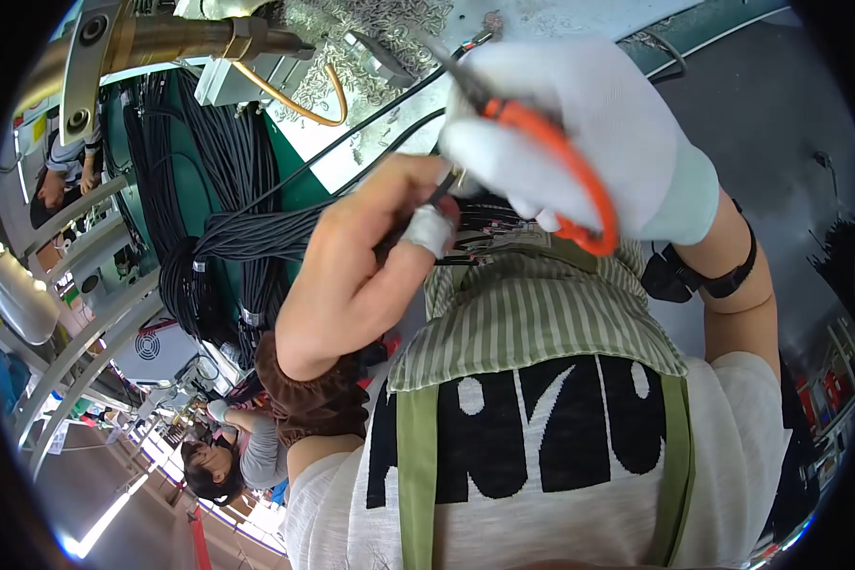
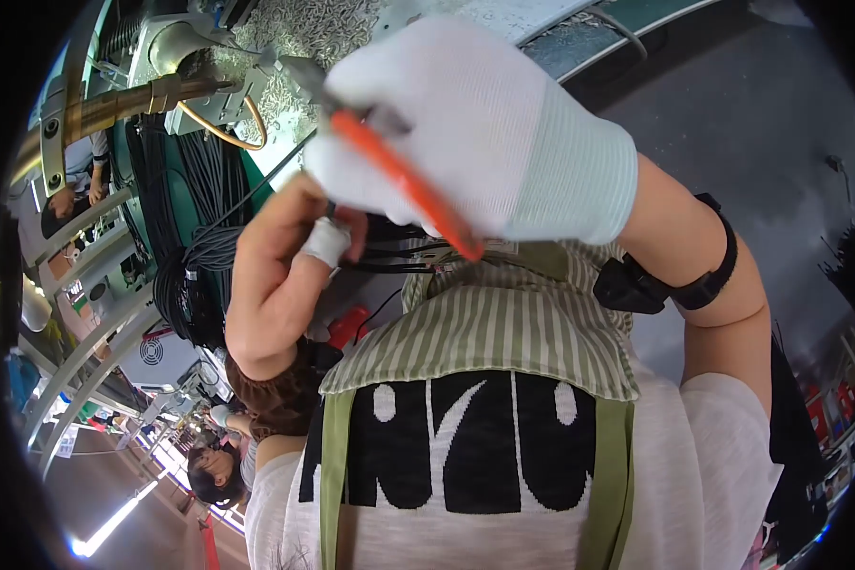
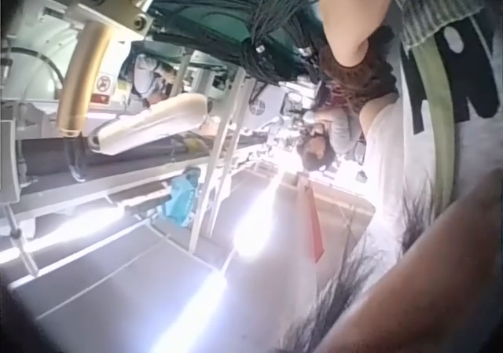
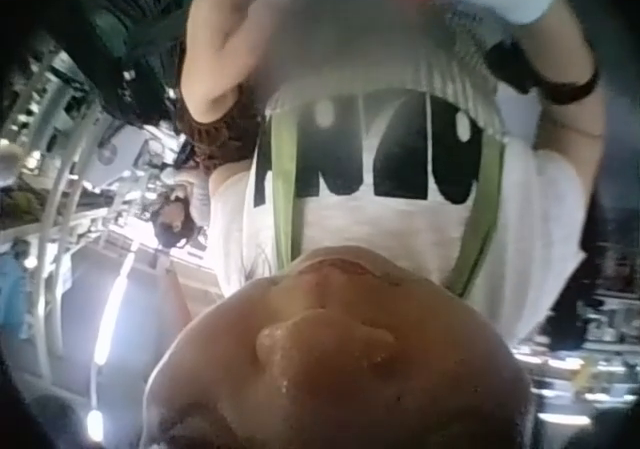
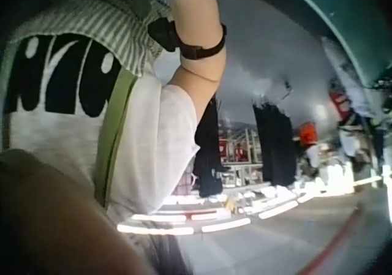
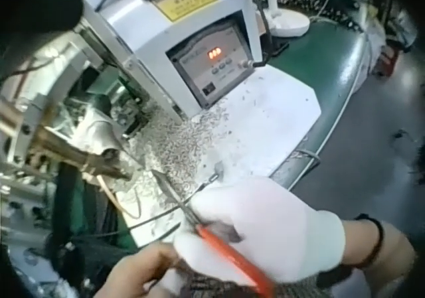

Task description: The person trims the ends of wires with shears, places the wire bundle into a machine to press on connectors, and then cuts off excess wire with the shears. This process is repeated for each wire in the bundle before the person sets the bundle aside and picks up another.

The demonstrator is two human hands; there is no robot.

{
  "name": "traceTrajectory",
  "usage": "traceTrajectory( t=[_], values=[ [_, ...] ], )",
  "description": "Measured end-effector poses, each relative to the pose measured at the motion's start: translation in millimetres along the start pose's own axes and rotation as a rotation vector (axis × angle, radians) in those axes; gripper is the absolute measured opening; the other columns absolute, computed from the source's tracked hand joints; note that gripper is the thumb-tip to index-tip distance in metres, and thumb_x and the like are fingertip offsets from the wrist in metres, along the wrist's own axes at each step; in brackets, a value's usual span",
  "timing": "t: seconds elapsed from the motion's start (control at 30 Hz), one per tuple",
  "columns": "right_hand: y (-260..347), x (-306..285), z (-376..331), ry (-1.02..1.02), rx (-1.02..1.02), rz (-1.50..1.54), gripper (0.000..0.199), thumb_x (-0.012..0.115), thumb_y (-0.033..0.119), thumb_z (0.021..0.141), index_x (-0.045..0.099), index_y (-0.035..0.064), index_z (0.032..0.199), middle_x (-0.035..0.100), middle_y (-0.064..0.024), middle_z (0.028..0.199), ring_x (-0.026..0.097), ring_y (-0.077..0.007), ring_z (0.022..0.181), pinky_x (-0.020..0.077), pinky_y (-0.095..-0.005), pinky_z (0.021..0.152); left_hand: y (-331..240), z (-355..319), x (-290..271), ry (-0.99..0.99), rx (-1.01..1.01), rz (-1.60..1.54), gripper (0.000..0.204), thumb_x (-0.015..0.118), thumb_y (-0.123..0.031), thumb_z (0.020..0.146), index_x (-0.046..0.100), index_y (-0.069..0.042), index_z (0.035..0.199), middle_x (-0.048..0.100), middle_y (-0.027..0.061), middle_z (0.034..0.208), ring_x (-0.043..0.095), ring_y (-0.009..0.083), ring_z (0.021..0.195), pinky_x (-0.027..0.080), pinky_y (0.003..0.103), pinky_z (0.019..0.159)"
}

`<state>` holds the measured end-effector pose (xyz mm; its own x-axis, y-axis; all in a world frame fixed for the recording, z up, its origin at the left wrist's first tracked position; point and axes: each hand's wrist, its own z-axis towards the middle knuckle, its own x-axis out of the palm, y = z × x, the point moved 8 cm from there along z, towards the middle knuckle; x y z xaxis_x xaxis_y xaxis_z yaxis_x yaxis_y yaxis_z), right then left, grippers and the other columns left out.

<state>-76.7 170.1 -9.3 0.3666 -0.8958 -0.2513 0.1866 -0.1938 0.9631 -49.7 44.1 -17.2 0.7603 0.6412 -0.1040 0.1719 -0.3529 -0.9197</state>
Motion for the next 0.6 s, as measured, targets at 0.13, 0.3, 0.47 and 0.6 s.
traceTrajectory(
  t=[0.13,0.3,0.47,0.6],
  values=[
    [-22,12,-12,0.065,0.408,0.552,0.017,0.064,0.019,0.083,0.06,0.0024,0.082,0.056,-0.006,0.06,0.055,-0.0123,0.051,0.0419,-0.025,0.048,-28,-6,-15,-0.55,0.178,0.328,0.015,0.061,0.0,0.083,0.055,0.002,0.097,0.055,0.0005,0.074,0.046,0.0026,0.065,0.039,0.017,0.057],
    [-4,-3,-19,-0.4,0.004,0.13,0.012,0.064,0.016,0.082,0.062,0.0045,0.082,0.056,-0.0054,0.06,0.054,-0.0117,0.05,0.0414,-0.0256,0.046,-33,-12,-21,-0.674,0.354,0.472,0.017,0.065,0.003,0.079,0.055,0.001,0.092,0.053,-0.0021,0.069,0.038,0.0012,0.058,0.033,0.016,0.052],
    [22,10,-33,-0.561,-0.378,-0.697,0.01,0.067,0.013,0.079,0.063,0.0054,0.085,0.055,-0.0058,0.059,0.053,-0.0132,0.048,0.0404,-0.0258,0.045,-30,-12,-27,-0.649,0.41,0.425,0.013,0.064,0.002,0.081,0.054,0.0,0.089,0.052,-0.0031,0.067,0.032,0.0003,0.055,0.025,0.015,0.049],
    [8,16,-32,-0.333,-0.228,-0.597,0.01,0.068,0.011,0.077,0.064,0.0063,0.085,0.054,-0.0048,0.059,0.051,-0.015,0.046,0.0394,-0.025,0.045,-29,-11,-24,-0.613,0.393,0.403,0.014,0.062,0.002,0.083,0.052,0.001,0.093,0.053,-0.0023,0.068,0.032,-0.0005,0.055,0.024,0.014,0.05]
  ],
)
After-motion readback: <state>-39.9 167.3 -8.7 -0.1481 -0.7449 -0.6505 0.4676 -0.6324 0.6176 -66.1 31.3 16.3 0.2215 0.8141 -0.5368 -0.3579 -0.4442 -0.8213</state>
